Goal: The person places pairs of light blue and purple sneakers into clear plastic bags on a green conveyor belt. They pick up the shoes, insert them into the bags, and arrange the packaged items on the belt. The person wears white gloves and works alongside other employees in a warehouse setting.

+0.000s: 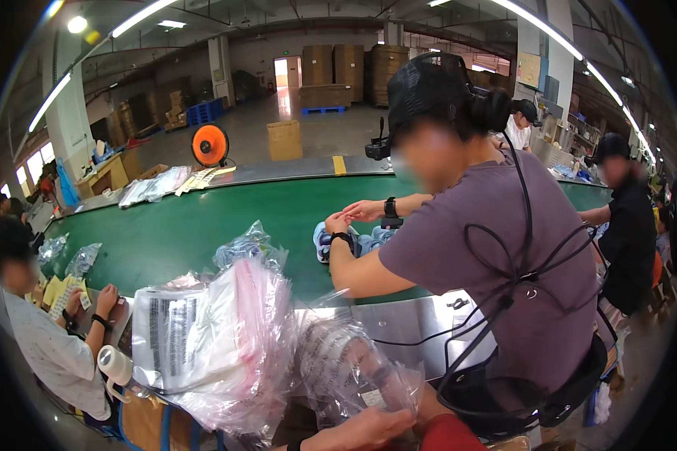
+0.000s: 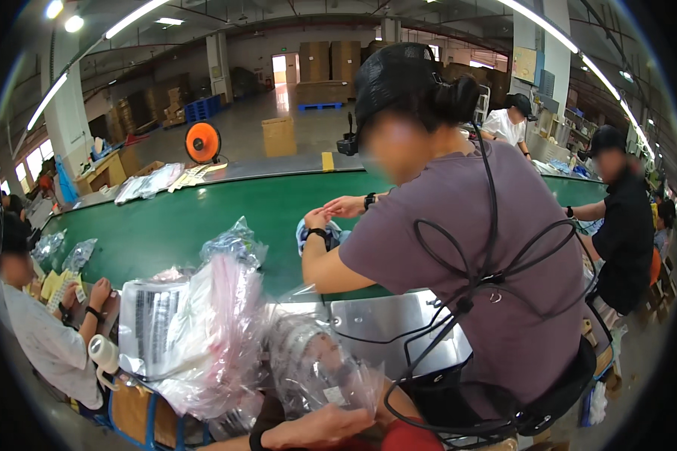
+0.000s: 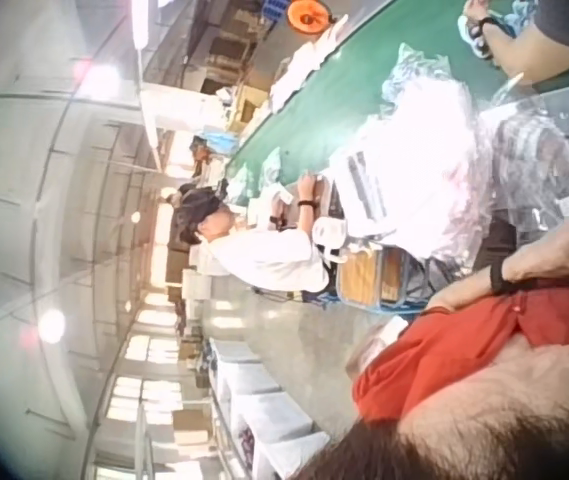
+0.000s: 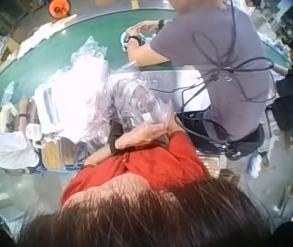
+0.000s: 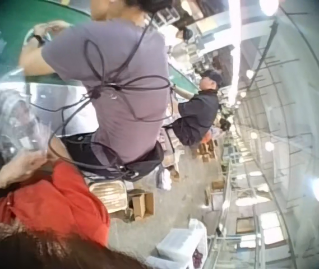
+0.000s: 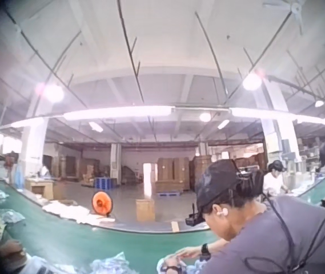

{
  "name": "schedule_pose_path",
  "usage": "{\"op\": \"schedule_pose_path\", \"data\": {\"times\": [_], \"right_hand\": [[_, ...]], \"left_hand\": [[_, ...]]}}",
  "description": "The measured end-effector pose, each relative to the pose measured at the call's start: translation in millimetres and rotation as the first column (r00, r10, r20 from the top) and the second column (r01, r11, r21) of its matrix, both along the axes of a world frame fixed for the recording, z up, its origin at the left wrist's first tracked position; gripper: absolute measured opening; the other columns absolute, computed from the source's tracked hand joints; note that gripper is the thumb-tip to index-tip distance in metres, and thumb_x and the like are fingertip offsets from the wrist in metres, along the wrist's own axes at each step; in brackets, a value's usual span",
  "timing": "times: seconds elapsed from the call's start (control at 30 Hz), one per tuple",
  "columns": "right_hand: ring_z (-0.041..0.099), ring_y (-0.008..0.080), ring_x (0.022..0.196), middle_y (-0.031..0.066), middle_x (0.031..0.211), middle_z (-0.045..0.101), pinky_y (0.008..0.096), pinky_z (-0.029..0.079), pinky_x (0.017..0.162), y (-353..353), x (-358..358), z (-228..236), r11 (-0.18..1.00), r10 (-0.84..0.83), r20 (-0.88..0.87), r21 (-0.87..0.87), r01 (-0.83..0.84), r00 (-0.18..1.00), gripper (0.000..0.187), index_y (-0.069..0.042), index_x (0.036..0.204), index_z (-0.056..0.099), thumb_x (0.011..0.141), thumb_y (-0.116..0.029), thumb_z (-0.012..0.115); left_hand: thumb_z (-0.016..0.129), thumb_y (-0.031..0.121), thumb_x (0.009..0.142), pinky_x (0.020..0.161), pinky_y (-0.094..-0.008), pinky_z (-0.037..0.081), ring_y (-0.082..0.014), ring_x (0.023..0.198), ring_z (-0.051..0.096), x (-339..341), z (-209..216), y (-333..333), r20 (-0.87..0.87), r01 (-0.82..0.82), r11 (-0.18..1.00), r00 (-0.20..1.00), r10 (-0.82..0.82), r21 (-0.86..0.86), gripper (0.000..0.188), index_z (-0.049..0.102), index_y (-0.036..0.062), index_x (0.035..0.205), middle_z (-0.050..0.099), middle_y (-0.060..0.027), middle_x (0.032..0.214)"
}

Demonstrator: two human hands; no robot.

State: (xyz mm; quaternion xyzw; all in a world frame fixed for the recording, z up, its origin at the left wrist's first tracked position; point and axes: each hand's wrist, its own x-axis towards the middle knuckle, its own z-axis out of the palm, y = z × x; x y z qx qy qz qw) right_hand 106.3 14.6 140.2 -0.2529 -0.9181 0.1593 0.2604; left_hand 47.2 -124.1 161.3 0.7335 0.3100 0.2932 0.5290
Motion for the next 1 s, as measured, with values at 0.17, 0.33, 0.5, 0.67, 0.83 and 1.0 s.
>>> {"op": "schedule_pose_path", "data": {"times": [0.17,0.33,0.5,0.67,0.83,1.0], "right_hand": [[0.059,0.0331,0.098,0.0164,0.107,0.061,0.0401,0.049,0.080,16,-7,-4,0.983,-0.176,0.017,-0.044,0.177,0.984,0.033,-0.005,0.113,0.056,0.081,-0.012,0.059],[0.059,0.0328,0.100,0.0167,0.110,0.060,0.0399,0.050,0.081,35,-52,-37,0.974,-0.221,-0.101,-0.073,0.214,0.970,0.037,-0.006,0.117,0.055,0.082,-0.014,0.059],[0.059,0.0326,0.103,0.0170,0.113,0.060,0.0398,0.050,0.082,35,-43,-57,0.959,-0.282,-0.412,-0.129,0.251,0.867,0.040,-0.007,0.122,0.053,0.084,-0.017,0.059],[0.058,0.0333,0.105,0.0171,0.115,0.060,0.0421,0.047,0.086,42,-45,-55,0.915,-0.351,-0.302,-0.313,0.256,0.886,0.044,-0.009,0.126,0.053,0.086,-0.027,0.059],[0.060,0.0331,0.100,0.0162,0.106,0.062,0.0409,0.048,0.085,26,-51,-55,0.967,-0.207,-0.174,-0.184,0.175,0.963,0.036,-0.007,0.117,0.057,0.084,-0.022,0.059],[0.061,0.0329,0.094,0.0154,0.097,0.064,0.0398,0.048,0.083,-3,-35,-28,0.983,0.022,-0.015,-0.180,-0.024,1.000,0.027,-0.006,0.108,0.061,0.083,-0.016,0.058]], "left_hand": [[0.058,0.012,0.093,0.063,-0.0290,0.046,-0.0167,0.065,0.052,-23,-7,-12,-0.059,-0.160,0.987,0.985,0.161,0.012,0.013,0.060,0.0035,0.102,0.058,-0.0112,0.074],[0.061,0.015,0.091,0.059,-0.0293,0.046,-0.0166,0.060,0.054,-21,-9,-11,-0.068,-0.340,0.939,0.937,0.343,0.054,0.013,0.064,0.0056,0.100,0.059,-0.0104,0.071],[0.064,0.019,0.091,0.056,-0.0271,0.046,-0.0114,0.058,0.054,-33,-15,-12,-0.093,-0.445,0.895,0.893,0.441,-0.023,0.017,0.065,0.0048,0.098,0.060,-0.0101,0.068],[0.064,0.019,0.091,0.057,-0.0258,0.045,-0.0090,0.060,0.051,-38,-15,-14,-0.025,-0.312,0.950,0.950,0.312,-0.004,0.017,0.065,0.0053,0.100,0.059,-0.0098,0.068],[0.064,0.016,0.090,0.060,-0.0277,0.047,-0.0093,0.063,0.052,-41,-23,-13,-0.089,-0.370,0.927,0.927,0.364,-0.067,0.015,0.065,0.0046,0.101,0.059,-0.0094,0.069],[0.065,0.013,0.089,0.061,-0.0257,0.047,-0.0082,0.065,0.056,-57,-44,-4,0.142,-0.696,0.718,0.710,0.690,-0.008,0.018,0.063,0.0000,0.101,0.062,-0.0049,0.072]]}}
